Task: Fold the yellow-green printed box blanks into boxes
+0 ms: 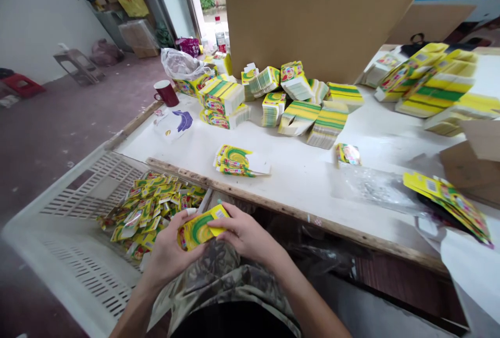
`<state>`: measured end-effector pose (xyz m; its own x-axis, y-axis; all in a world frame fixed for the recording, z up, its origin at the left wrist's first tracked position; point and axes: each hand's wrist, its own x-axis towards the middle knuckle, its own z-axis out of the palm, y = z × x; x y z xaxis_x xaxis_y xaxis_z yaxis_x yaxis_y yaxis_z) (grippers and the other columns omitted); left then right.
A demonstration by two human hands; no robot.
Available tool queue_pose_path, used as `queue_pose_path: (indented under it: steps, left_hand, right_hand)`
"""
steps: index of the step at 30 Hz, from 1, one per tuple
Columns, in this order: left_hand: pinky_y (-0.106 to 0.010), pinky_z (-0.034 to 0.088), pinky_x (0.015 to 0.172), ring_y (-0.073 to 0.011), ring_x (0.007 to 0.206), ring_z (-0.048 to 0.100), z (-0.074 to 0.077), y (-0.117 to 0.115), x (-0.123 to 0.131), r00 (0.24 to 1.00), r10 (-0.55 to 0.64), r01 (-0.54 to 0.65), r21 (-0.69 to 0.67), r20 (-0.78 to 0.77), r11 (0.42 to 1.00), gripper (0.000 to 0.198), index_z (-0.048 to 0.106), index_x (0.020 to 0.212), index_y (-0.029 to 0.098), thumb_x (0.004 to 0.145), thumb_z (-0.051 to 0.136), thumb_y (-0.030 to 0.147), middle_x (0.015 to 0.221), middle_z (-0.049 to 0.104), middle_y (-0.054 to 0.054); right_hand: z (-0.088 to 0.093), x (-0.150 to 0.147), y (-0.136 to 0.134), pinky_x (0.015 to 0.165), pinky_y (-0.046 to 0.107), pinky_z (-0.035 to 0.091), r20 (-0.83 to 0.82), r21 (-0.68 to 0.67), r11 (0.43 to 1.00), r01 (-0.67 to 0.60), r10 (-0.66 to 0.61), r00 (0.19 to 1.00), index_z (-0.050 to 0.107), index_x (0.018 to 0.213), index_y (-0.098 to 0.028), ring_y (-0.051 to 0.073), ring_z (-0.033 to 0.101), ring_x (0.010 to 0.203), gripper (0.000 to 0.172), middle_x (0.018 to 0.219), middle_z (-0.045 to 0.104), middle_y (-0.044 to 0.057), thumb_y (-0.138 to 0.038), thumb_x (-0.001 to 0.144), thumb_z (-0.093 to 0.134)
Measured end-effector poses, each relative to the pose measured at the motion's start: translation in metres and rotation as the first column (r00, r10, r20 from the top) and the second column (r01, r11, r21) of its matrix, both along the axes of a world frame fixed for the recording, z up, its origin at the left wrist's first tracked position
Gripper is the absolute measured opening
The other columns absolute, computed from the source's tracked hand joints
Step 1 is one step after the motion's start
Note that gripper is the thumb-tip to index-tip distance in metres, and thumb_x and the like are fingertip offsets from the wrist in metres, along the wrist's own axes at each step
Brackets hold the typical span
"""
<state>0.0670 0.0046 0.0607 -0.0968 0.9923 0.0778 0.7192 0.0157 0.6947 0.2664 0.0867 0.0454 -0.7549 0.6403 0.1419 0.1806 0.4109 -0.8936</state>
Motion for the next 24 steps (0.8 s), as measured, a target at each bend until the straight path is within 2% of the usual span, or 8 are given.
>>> queue_pose_path:
  steps: [3, 7, 11, 13, 15, 17, 19, 24]
  left_hand:
    - [-0.036, 0.053, 0.088, -0.0235, 0.101, 0.066, 0.004, 0.006, 0.000, 0.998, -0.060, 0.060, 0.008, -0.016, 0.998, 0.058, 0.044, 0.122, 0.021, 0.070, 0.070, 0.030, 0.111, 0.066, -0.008]
    - [-0.036, 0.053, 0.087, -0.0244, 0.101, 0.065, 0.003, 0.011, 0.007, 0.998, -0.002, 0.007, 0.074, -0.058, 0.997, 0.053, 0.047, 0.118, 0.020, 0.072, 0.069, 0.031, 0.110, 0.065, -0.009]
    - [-0.034, 0.054, 0.083, -0.0220, 0.096, 0.065, -0.002, 0.010, 0.001, 1.000, -0.001, 0.001, 0.021, 0.003, 1.000, 0.052, 0.046, 0.119, 0.021, 0.074, 0.069, 0.035, 0.108, 0.064, -0.008]
    - [-0.038, 0.053, 0.085, -0.0251, 0.098, 0.064, -0.006, 0.008, -0.012, 0.992, 0.106, -0.101, 0.070, -0.067, 0.992, 0.051, 0.047, 0.119, 0.020, 0.076, 0.067, 0.038, 0.108, 0.063, -0.010]
    - [-0.049, 0.047, 0.093, -0.0327, 0.109, 0.058, -0.011, 0.005, -0.030, 0.927, 0.314, -0.265, 0.232, -0.206, 0.936, 0.057, 0.046, 0.122, 0.015, 0.076, 0.067, 0.042, 0.114, 0.059, -0.016]
    - [-0.058, 0.035, 0.102, -0.0401, 0.123, 0.045, -0.015, 0.002, -0.046, 0.845, 0.444, -0.336, 0.349, -0.300, 0.875, 0.074, 0.041, 0.129, 0.011, 0.071, 0.071, 0.048, 0.126, 0.051, -0.022]
    - [-0.059, 0.034, 0.103, -0.0406, 0.123, 0.045, -0.020, -0.002, -0.054, 0.846, 0.446, -0.340, 0.350, -0.292, 0.873, 0.078, 0.040, 0.131, 0.011, 0.071, 0.069, 0.053, 0.127, 0.050, -0.022]
    - [-0.054, 0.042, 0.098, -0.0341, 0.113, 0.054, -0.028, -0.010, -0.040, 0.937, 0.330, -0.313, 0.142, -0.114, 0.939, 0.058, 0.049, 0.122, 0.017, 0.077, 0.063, 0.051, 0.117, 0.058, -0.015]
  right_hand:
    - [0.011, 0.003, 0.010, 0.098, 0.037, 0.045, 0.002, -0.052, 0.999, -0.018, 0.018, 1.000, 0.072, 0.108, -0.026, 0.023, 0.058, 0.112, 0.028, 0.125, 0.058, 0.009, -0.022, 0.081, 0.069]
    - [0.005, -0.005, 0.004, 0.098, 0.037, 0.044, -0.072, -0.098, 0.976, 0.196, -0.204, 0.976, 0.074, 0.095, -0.022, 0.024, 0.059, 0.113, 0.020, 0.127, 0.058, 0.011, -0.019, 0.075, 0.073]
    - [0.000, -0.009, 0.001, 0.097, 0.039, 0.046, -0.122, -0.166, 0.969, 0.184, -0.206, 0.971, 0.059, 0.124, -0.022, 0.026, 0.058, 0.114, 0.053, 0.131, 0.057, 0.012, -0.027, 0.074, 0.076]
    - [0.005, -0.008, 0.013, 0.088, 0.037, 0.051, -0.122, -0.163, 0.947, 0.277, -0.298, 0.947, 0.048, 0.133, -0.022, 0.023, 0.063, 0.100, 0.061, 0.123, 0.061, 0.011, -0.031, 0.077, 0.072]
    - [0.013, -0.006, 0.035, 0.083, 0.035, 0.052, -0.056, -0.028, 0.883, 0.468, -0.468, 0.882, 0.052, 0.126, -0.021, 0.020, 0.064, 0.089, 0.044, 0.112, 0.065, 0.009, -0.030, 0.085, 0.064]
    - [0.018, -0.006, 0.064, 0.086, 0.035, 0.049, 0.060, 0.207, 0.784, 0.586, -0.607, 0.792, 0.059, 0.115, -0.019, 0.022, 0.061, 0.095, 0.028, 0.108, 0.065, 0.010, -0.028, 0.088, 0.059]
    - [0.017, -0.008, 0.091, 0.091, 0.041, 0.044, 0.184, 0.356, 0.690, 0.630, -0.713, 0.677, 0.060, 0.113, -0.016, 0.028, 0.056, 0.104, 0.030, 0.109, 0.061, 0.014, -0.027, 0.085, 0.062]
    - [-0.001, -0.020, 0.124, 0.084, 0.045, 0.042, 0.280, 0.393, 0.664, 0.636, -0.745, 0.605, 0.063, 0.088, -0.012, 0.033, 0.054, 0.098, 0.017, 0.098, 0.061, 0.019, -0.020, 0.076, 0.070]
